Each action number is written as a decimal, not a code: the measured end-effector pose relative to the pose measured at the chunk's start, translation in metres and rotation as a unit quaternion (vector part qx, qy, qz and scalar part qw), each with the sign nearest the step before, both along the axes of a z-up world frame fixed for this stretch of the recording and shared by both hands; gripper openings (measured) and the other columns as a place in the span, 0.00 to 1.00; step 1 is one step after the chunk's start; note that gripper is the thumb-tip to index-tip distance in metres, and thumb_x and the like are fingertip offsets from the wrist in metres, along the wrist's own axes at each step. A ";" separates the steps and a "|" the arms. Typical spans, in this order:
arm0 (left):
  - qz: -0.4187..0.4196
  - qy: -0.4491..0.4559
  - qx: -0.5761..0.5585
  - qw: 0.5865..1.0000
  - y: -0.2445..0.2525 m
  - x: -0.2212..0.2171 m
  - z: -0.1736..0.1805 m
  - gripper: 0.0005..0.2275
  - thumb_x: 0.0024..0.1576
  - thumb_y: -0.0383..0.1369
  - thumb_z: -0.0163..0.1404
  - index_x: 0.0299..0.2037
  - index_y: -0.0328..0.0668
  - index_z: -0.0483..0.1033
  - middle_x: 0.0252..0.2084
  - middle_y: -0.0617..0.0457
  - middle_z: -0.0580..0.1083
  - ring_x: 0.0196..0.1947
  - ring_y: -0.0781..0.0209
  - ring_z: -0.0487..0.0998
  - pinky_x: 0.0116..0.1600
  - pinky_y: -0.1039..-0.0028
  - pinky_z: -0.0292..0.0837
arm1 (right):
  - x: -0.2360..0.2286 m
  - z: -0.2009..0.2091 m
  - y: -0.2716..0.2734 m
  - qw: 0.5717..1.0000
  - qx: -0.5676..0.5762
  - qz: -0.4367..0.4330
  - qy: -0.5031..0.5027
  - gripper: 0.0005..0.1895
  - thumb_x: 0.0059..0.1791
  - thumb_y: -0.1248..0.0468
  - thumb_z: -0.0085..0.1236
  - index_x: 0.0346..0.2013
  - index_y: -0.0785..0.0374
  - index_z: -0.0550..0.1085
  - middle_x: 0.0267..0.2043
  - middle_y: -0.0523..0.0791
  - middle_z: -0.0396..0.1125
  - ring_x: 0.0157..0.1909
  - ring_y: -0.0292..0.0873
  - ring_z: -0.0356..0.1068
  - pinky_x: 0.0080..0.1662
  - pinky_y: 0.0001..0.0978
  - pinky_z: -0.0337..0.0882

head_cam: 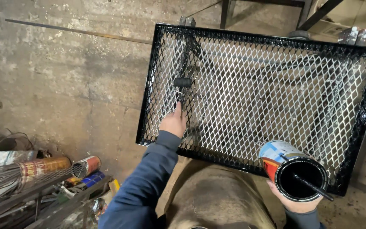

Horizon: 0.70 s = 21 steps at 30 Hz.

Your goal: Painting a metal grate using a small paint roller.

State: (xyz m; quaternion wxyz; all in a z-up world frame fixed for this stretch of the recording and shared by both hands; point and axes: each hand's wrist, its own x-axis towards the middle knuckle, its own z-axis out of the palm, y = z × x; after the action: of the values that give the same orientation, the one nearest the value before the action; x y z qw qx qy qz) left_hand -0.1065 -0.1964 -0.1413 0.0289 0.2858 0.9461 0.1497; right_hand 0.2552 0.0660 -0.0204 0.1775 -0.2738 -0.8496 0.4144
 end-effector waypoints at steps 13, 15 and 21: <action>-0.044 0.061 0.035 0.997 0.056 -0.168 -0.026 0.19 0.63 0.40 0.49 0.63 0.47 0.72 0.28 0.40 0.77 0.27 0.38 0.79 0.35 0.51 0.76 | 0.005 0.010 -0.013 0.993 0.060 0.018 -0.100 0.57 0.27 0.55 0.76 0.66 0.67 0.61 0.60 0.53 0.66 0.65 0.51 0.66 0.69 0.46 0.64; -0.066 -0.014 -0.016 0.998 0.031 -0.145 -0.002 0.22 0.61 0.38 0.49 0.65 0.40 0.71 0.24 0.39 0.76 0.24 0.39 0.78 0.32 0.49 0.75 | -0.009 0.011 -0.014 0.997 0.056 -0.002 -0.045 0.57 0.28 0.54 0.75 0.67 0.69 0.60 0.62 0.54 0.64 0.66 0.50 0.65 0.69 0.44 0.65; 0.020 -0.061 -0.039 0.997 -0.016 -0.040 0.013 0.22 0.61 0.40 0.50 0.66 0.46 0.70 0.22 0.43 0.76 0.21 0.43 0.77 0.31 0.51 0.74 | -0.037 0.018 -0.016 0.999 0.033 -0.021 -0.005 0.58 0.29 0.55 0.75 0.68 0.72 0.60 0.62 0.54 0.64 0.64 0.48 0.66 0.67 0.41 0.67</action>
State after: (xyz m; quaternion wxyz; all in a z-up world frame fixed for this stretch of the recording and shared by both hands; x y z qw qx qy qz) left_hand -0.1466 -0.2128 -0.1285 0.0943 0.2557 0.9533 0.1302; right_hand 0.2181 0.0498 -0.0028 0.1908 -0.2872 -0.8579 0.3809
